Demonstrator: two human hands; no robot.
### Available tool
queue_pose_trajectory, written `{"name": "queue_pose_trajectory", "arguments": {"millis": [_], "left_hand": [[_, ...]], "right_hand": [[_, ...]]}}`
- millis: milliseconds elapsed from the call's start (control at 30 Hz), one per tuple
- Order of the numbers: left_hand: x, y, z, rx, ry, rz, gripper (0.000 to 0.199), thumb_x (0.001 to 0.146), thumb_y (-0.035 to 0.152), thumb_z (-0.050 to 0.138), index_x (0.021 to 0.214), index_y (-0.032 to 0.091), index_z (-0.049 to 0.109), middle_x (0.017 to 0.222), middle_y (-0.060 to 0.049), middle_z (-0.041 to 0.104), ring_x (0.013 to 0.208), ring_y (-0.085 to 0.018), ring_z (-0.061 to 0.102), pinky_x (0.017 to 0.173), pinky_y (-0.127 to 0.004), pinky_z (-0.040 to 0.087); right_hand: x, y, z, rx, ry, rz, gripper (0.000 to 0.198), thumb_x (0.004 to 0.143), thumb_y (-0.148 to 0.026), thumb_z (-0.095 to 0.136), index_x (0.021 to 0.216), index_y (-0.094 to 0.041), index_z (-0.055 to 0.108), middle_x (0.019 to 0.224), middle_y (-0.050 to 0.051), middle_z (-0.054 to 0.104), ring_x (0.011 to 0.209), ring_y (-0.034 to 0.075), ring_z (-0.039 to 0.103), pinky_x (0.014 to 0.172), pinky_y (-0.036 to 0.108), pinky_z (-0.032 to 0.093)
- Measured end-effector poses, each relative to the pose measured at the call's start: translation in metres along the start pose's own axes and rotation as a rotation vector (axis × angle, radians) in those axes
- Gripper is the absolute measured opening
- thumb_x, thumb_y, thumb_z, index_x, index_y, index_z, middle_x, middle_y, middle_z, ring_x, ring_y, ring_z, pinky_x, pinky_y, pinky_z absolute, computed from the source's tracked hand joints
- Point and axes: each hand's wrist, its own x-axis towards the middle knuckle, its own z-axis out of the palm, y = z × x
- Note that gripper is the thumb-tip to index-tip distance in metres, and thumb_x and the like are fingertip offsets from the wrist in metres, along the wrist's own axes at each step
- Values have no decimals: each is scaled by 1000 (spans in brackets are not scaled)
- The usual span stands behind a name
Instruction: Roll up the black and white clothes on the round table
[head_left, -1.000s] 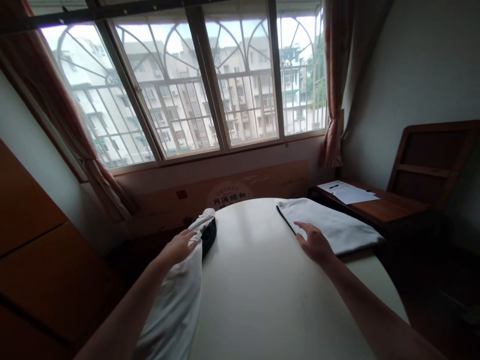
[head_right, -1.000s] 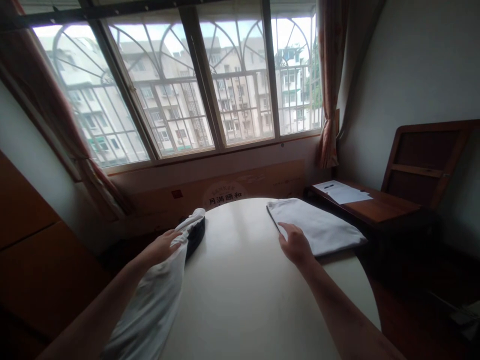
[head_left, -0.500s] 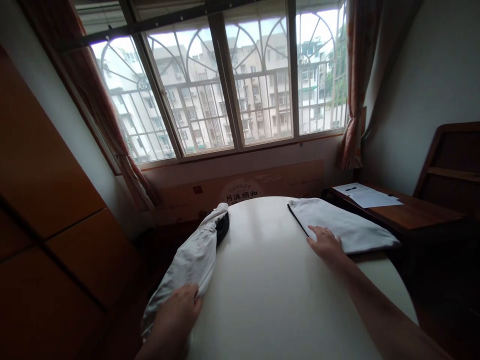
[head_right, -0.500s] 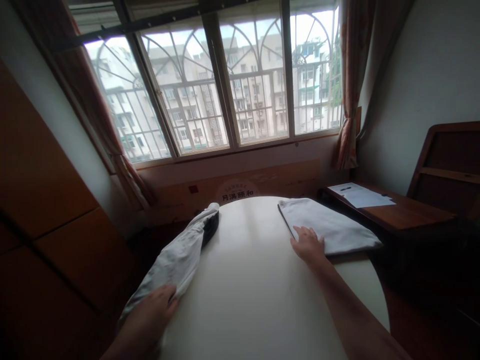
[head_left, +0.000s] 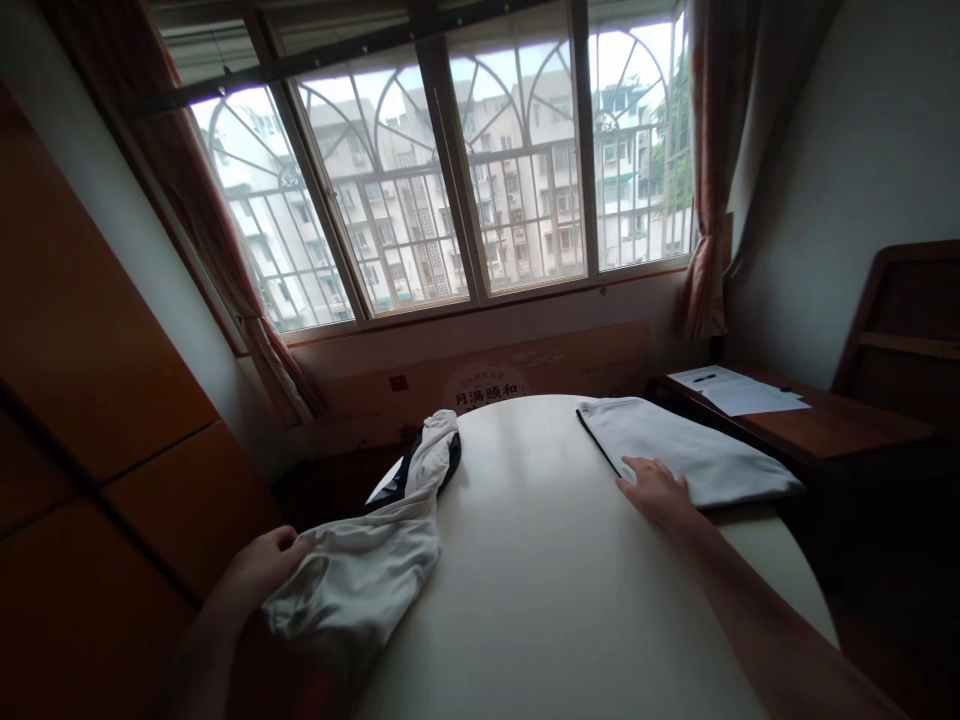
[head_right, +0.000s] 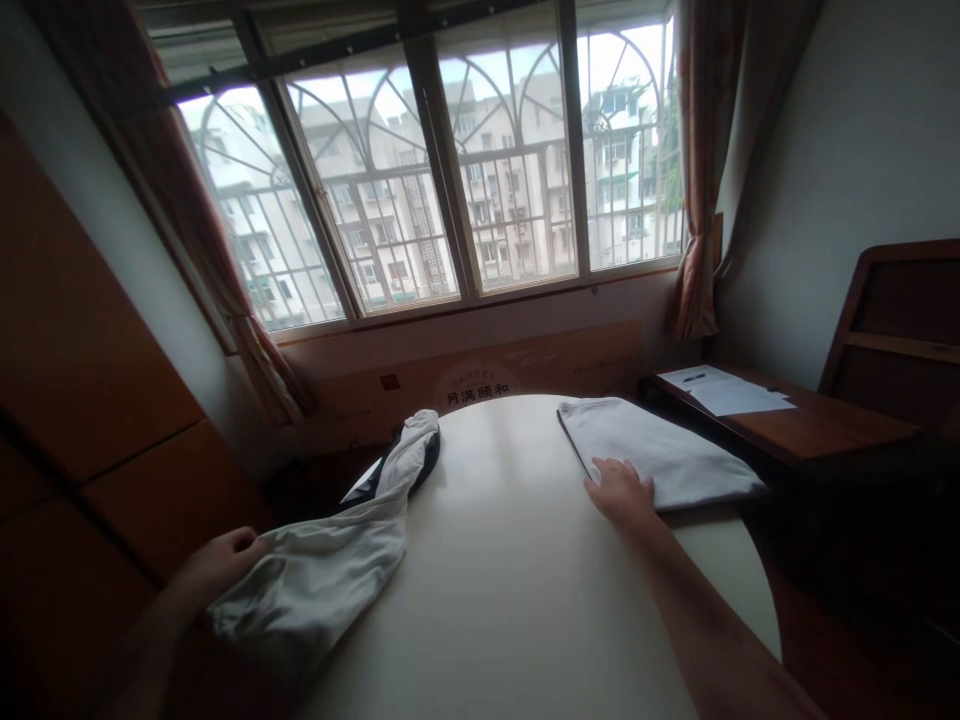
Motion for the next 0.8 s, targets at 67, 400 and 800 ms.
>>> {"name": "queue_pose_trajectory", "arguments": {"millis": [67,400,800], "left_hand": [[2,-1,0,67,-9,-58,29,81,43,52,75,19,65,75,-9,71,76,-29,70,60,-31,48],[-55,28,72,133,-220,394,67,69,54,70,129,23,66,154,-16,49,143,-40,43,114,-49,40],[-27,45,34,-219,251,164,27,87,43,47,104,24,55,101,-5,74,92,-26,71,74,-30,55]], "right_hand": [[0,1,1,-30,-22,-2,56,95,-40,46,148,-23,51,156,10,44,149,34,33,118,66,25],[0,4,1,-50,-63,-2,54,93,-40,48,145,-25,54,158,10,41,150,36,30,118,66,23],[9,20,-17,34,59,37,47,91,-43,47,127,-22,71,132,12,65,124,32,60,104,46,46]]}}
